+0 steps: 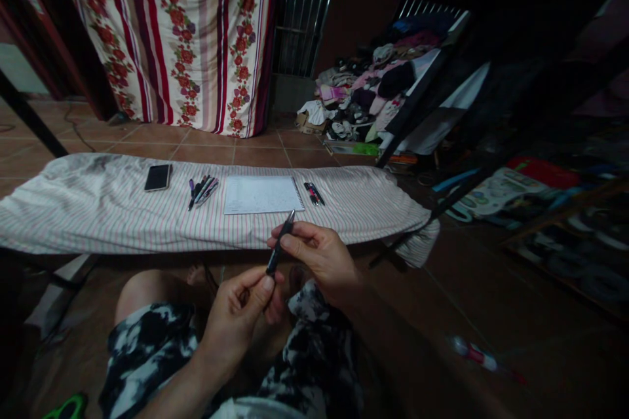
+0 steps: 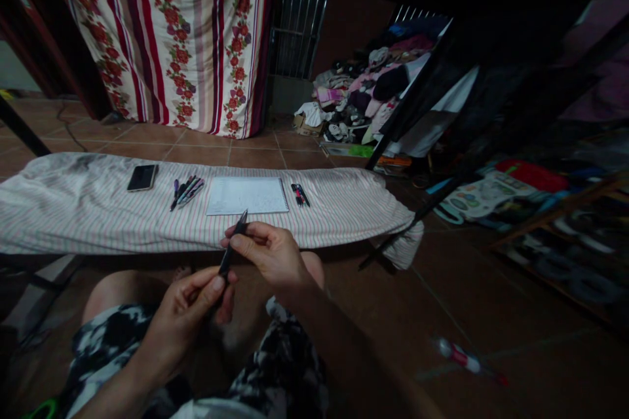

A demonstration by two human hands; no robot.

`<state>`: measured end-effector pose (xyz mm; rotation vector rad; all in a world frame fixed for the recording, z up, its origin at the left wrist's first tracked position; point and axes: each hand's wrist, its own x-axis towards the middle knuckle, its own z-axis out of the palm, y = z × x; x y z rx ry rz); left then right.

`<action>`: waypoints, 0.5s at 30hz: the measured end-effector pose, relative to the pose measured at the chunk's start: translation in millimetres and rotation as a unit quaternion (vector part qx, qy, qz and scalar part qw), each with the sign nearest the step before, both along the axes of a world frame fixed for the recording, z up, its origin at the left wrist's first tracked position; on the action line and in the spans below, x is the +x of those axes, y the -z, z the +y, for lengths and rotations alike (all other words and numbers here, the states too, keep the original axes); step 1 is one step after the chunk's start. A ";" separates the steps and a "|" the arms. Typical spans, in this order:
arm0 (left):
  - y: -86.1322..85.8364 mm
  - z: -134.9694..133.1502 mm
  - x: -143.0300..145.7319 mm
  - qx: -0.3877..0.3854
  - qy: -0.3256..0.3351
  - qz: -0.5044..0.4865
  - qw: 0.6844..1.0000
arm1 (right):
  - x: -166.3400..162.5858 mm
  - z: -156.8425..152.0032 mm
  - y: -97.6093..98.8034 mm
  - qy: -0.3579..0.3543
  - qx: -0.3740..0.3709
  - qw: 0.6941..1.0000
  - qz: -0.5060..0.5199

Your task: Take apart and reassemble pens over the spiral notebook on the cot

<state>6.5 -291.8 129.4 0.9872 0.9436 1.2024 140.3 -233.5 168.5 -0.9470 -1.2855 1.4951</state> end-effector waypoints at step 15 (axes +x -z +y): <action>-0.3 1.7 -1.4 -0.041 0.103 -0.096 0.989 | 0.6 -5.8 -1.1 -0.039 -0.014 0.998 0.054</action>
